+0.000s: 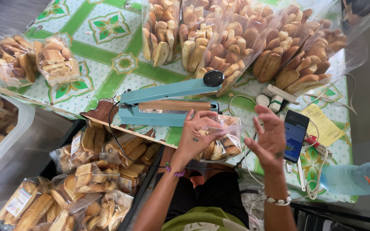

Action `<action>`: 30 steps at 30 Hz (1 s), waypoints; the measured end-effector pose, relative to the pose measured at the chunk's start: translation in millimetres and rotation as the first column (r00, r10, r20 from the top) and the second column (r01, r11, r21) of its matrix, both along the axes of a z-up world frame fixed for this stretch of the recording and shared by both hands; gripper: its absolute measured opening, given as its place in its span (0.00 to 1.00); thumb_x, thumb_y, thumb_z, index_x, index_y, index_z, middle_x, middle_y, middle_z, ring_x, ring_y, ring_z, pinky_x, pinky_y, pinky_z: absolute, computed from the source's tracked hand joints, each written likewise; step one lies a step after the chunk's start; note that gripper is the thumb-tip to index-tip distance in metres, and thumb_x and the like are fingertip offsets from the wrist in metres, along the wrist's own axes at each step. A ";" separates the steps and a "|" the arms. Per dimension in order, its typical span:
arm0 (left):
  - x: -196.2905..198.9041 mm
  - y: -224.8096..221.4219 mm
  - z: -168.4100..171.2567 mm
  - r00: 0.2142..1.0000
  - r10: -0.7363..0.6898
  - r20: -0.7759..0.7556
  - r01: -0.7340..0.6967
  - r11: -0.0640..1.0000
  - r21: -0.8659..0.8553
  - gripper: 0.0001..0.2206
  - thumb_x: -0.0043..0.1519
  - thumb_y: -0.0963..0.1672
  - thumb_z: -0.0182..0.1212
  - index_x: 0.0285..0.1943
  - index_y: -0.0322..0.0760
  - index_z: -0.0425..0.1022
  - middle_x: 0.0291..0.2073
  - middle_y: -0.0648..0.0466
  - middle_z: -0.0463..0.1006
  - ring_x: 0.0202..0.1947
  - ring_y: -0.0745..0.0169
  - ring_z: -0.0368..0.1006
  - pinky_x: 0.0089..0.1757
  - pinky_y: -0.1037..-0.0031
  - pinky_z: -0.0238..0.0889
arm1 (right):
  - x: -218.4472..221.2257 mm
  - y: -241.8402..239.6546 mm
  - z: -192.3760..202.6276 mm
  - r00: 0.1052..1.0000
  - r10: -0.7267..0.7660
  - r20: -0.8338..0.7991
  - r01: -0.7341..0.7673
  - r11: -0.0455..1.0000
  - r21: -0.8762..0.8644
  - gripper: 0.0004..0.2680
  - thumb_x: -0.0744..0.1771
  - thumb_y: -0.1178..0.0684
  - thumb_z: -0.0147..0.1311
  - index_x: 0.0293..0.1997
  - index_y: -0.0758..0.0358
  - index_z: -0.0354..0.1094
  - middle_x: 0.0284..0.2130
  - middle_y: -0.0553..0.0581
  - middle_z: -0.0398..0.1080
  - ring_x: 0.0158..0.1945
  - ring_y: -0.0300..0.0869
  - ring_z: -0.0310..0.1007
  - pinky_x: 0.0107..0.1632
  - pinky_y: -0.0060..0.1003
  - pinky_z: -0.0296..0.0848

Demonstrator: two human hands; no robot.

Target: The person packs biscuits into clear plastic bags, folds the top edges, and seals them using a handheld heat sealer. The sealed packages are then placed into a black storage bin. The process is repeated continuously for multiple units.

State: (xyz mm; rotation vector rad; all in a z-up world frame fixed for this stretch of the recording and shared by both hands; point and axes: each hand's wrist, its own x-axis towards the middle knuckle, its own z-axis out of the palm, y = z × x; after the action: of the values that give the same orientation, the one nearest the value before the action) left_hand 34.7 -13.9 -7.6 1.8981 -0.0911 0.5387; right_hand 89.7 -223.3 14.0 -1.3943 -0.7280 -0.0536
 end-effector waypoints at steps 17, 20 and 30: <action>-11.6 7.3 12.3 0.963 -0.262 -0.056 0.178 0.781 -0.599 0.34 0.48 0.44 0.77 0.66 0.42 0.67 0.45 0.70 0.82 0.50 0.73 0.78 0.55 0.64 0.65 | 38.5 41.1 92.3 0.920 0.392 -0.022 -0.231 0.497 -0.837 0.27 0.57 0.58 0.60 0.64 0.56 0.57 0.23 0.53 0.75 0.27 0.44 0.77 0.34 0.39 0.73; -16.7 17.8 16.3 0.994 -0.105 -0.027 0.098 0.978 -0.187 0.32 0.54 0.42 0.75 0.69 0.36 0.66 0.36 0.56 0.87 0.60 0.70 0.75 0.64 0.64 0.54 | 47.3 43.5 86.5 0.900 0.436 0.031 -0.197 0.468 -0.861 0.21 0.58 0.56 0.62 0.55 0.59 0.64 0.22 0.53 0.75 0.25 0.45 0.76 0.32 0.39 0.72; -19.2 11.0 8.1 0.994 -0.080 -0.069 0.056 0.952 -0.299 0.29 0.54 0.41 0.75 0.65 0.36 0.68 0.44 0.55 0.83 0.44 0.70 0.81 0.64 0.62 0.50 | 63.5 52.5 79.0 0.832 0.545 0.101 -0.161 0.413 -0.896 0.07 0.58 0.49 0.65 0.29 0.59 0.77 0.22 0.55 0.76 0.27 0.47 0.77 0.31 0.42 0.72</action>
State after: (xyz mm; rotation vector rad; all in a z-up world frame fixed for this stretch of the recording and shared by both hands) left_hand 15.5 -2.9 0.5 1.6136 -0.0209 0.4034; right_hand 153.2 -170.8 92.9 -2.1962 -1.5353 0.4851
